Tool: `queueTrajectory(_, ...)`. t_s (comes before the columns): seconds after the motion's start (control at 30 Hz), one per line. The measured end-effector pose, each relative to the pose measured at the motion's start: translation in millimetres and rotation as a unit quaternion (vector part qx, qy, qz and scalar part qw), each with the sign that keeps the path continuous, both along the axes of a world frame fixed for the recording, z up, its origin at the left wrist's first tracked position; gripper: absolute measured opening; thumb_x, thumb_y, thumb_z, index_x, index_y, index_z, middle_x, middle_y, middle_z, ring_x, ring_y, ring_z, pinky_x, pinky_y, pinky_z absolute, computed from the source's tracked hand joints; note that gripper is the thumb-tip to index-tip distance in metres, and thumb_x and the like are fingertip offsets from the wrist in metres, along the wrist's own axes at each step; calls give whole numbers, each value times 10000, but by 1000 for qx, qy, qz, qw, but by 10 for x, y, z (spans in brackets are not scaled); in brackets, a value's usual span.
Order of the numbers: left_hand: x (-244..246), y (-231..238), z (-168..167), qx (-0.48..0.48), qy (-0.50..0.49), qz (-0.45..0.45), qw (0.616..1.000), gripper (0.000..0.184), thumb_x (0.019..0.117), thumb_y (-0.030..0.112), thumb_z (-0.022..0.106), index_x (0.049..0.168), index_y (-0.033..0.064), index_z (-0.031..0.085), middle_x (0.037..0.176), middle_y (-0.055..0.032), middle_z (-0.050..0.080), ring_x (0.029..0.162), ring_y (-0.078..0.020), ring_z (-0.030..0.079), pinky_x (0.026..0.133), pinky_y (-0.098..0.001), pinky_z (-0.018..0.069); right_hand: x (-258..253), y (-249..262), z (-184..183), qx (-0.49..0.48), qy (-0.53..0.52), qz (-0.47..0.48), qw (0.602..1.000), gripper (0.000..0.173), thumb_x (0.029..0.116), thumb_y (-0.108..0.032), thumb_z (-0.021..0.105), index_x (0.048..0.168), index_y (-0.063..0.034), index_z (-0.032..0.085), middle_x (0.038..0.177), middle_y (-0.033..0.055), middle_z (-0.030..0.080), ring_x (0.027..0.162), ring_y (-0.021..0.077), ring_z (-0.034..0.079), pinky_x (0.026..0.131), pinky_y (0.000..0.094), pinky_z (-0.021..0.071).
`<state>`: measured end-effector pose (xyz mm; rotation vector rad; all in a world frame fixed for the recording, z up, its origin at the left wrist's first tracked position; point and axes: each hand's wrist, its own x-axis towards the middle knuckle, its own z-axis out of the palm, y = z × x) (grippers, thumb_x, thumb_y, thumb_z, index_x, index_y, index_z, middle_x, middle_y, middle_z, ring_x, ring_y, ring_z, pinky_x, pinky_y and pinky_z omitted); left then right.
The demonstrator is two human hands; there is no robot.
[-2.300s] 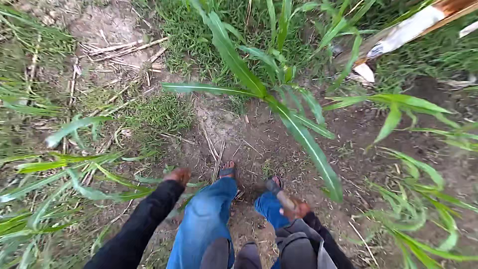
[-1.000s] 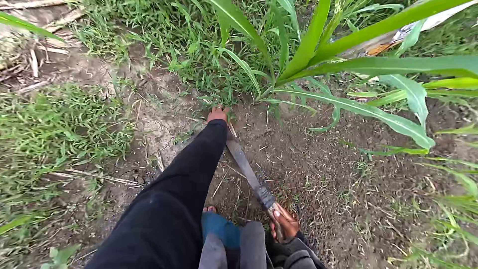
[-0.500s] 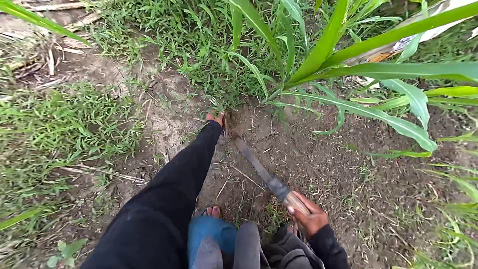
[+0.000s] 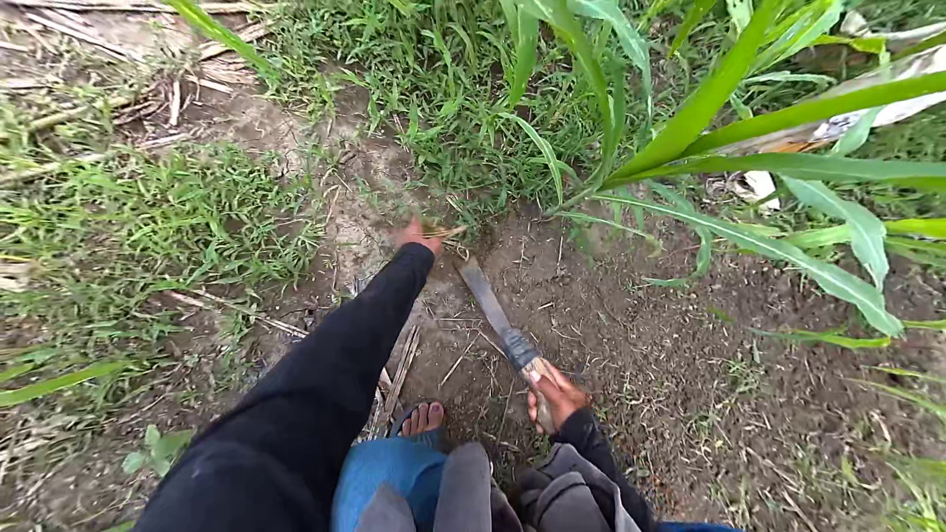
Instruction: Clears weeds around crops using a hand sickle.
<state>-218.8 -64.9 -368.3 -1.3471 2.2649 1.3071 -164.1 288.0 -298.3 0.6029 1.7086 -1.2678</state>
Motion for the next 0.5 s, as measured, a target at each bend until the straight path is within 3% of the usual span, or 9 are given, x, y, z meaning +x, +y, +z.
queueTrajectory(0.13, -207, 315, -71, -56, -88, -197, 975, 761, 966, 537, 670, 1599, 221, 388, 1465, -281, 547, 1287, -501, 582, 1032, -711, 463, 241, 69, 60, -20, 64, -20, 998, 599, 993, -89, 639, 1540, -4, 410, 682, 116, 657, 471, 162, 598, 421, 312, 521)
queueTrajectory(0.2, -296, 446, -105, -84, -126, -241, 959, 824, 963, 631, 621, 1613, 198, 360, 1493, -314, 504, 1283, -538, 568, 1017, -725, 460, 395, 258, 126, -50, 46, -43, 997, 610, 1000, -122, 590, 1546, 23, 357, 698, 101, 658, 502, 158, 616, 474, 319, 554)
queueTrajectory(0.27, -368, 493, -191, -96, -131, -241, 957, 785, 988, 563, 629, 1570, 87, 403, 1488, -335, 497, 1282, -571, 552, 1009, -743, 452, 570, 551, 136, -74, 59, -72, 993, 628, 979, -148, 594, 1522, 65, 361, 708, 79, 694, 537, 140, 656, 531, 307, 589)
queueTrajectory(0.33, -421, 475, -303, -98, -136, -233, 958, 672, 1029, 458, 607, 1527, 37, 443, 1463, -324, 529, 1262, -571, 567, 988, -745, 460, 651, 741, 121, -86, 70, -87, 990, 638, 977, -166, 608, 1511, 86, 366, 730, 79, 721, 568, 137, 682, 569, 303, 607)
queueTrajectory(0.43, -514, 471, -333, -91, -183, -257, 945, 531, 1017, 262, 613, 1492, 61, 488, 1421, -297, 575, 1217, -545, 605, 947, -731, 491, 342, 410, 79, -28, 13, -50, 998, 610, 1043, -213, 531, 1579, -23, 310, 693, 95, 645, 502, 169, 614, 460, 332, 548)
queueTrajectory(0.5, -583, 496, -298, -76, -201, -258, 942, 515, 1020, 220, 599, 1493, 49, 490, 1383, -308, 599, 1223, -539, 604, 960, -727, 485, 47, 81, 5, 8, 13, -31, 999, 593, 1049, -195, 571, 1585, -71, 351, 679, 114, 621, 467, 187, 576, 413, 348, 505)
